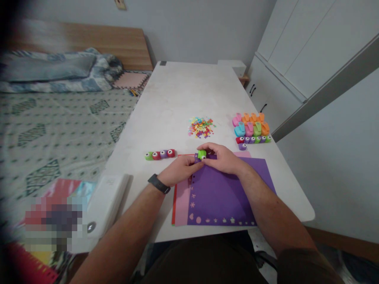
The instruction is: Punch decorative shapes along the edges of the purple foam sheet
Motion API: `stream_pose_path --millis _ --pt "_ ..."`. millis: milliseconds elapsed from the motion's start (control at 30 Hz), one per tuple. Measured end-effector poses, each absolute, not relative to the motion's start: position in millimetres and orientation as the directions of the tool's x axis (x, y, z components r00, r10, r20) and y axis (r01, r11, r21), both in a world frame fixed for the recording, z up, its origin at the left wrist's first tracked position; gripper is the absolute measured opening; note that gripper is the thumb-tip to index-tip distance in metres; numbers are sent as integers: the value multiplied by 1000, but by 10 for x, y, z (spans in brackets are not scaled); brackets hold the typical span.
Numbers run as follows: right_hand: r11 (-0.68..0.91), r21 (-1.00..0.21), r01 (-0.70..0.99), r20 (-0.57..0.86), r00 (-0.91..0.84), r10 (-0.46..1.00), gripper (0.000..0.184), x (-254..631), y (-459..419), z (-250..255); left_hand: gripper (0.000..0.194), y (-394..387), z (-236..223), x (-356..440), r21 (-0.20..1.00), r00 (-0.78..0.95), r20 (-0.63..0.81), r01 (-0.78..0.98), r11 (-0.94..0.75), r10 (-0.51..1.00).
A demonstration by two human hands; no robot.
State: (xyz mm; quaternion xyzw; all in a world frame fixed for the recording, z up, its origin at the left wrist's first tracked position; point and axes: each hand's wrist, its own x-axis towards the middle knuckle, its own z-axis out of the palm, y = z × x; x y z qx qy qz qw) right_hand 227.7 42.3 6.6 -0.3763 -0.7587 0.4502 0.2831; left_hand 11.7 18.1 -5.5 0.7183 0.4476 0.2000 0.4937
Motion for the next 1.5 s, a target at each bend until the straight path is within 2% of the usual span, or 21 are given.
stream_pose_path --millis 233,500,700,1000,1500 --pt "227 -930 289 24 -568 823 45 2324 475 30 41 185 -47 119 880 527 -138 453 -140 839" --pt "201 -947 252 7 -608 794 43 2332 507 59 42 174 -56 113 879 531 -129 453 -151 838" --pt "208 -946 248 9 -623 782 37 2336 506 70 42 167 -51 122 876 515 -132 461 -144 847" --pt "208 -925 317 -20 -589 808 42 2330 507 53 42 170 -75 124 885 510 -144 450 -121 848" --pt "231 -920 317 -6 -599 801 42 2318 500 51 41 174 -27 127 862 512 -138 483 -151 848"
